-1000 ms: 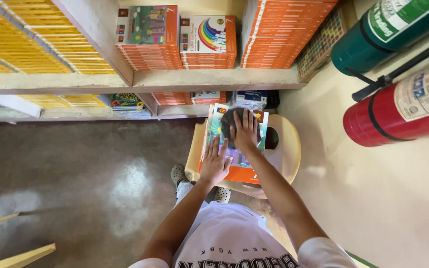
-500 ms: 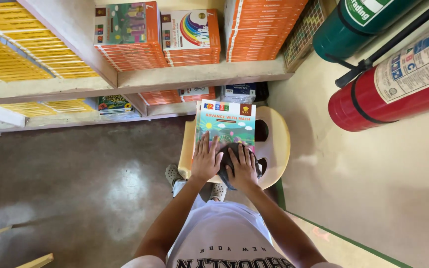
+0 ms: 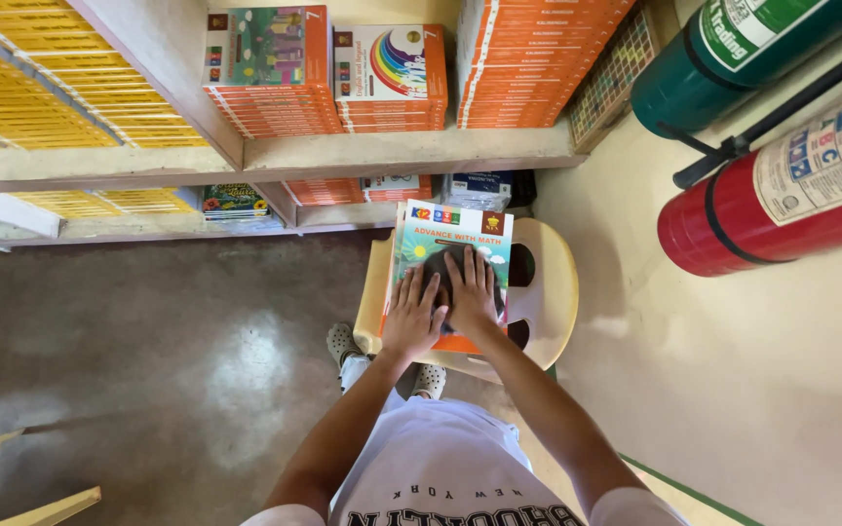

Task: Applying and smoothing protective plastic covers on library books

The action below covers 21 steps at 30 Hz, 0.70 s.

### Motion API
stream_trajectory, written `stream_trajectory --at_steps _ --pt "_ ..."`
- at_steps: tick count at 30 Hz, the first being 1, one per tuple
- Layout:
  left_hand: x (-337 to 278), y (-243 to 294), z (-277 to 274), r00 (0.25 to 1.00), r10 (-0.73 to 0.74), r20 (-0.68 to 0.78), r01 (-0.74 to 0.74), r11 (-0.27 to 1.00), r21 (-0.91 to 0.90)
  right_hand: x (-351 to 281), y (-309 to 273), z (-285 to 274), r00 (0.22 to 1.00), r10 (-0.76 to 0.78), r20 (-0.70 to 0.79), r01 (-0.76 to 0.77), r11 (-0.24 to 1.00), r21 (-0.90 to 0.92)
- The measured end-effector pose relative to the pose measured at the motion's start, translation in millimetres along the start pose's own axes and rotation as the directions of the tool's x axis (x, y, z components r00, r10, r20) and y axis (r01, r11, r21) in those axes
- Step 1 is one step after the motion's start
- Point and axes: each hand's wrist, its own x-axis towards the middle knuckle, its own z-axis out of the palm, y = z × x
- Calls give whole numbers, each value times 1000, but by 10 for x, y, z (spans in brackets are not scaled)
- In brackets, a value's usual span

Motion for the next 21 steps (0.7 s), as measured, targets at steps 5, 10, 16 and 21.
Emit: stream_trajectory --at_steps 5,10,16,21 --pt "17 4 52 999 4 -46 -2 1000 29 541 14 -65 982 44 -185 -44 999 6" --pt "35 67 -58 996 18 -88 -15 999 40 1005 155 131 948 77 -308 -83 997 -7" --pt "50 74 -82 996 0 -84 5 999 50 1109 120 95 926 105 -363 -98 994 38" --pt "31 59 -28 997 -3 -77 7 998 56 831 92 32 926 105 -363 -98 994 38"
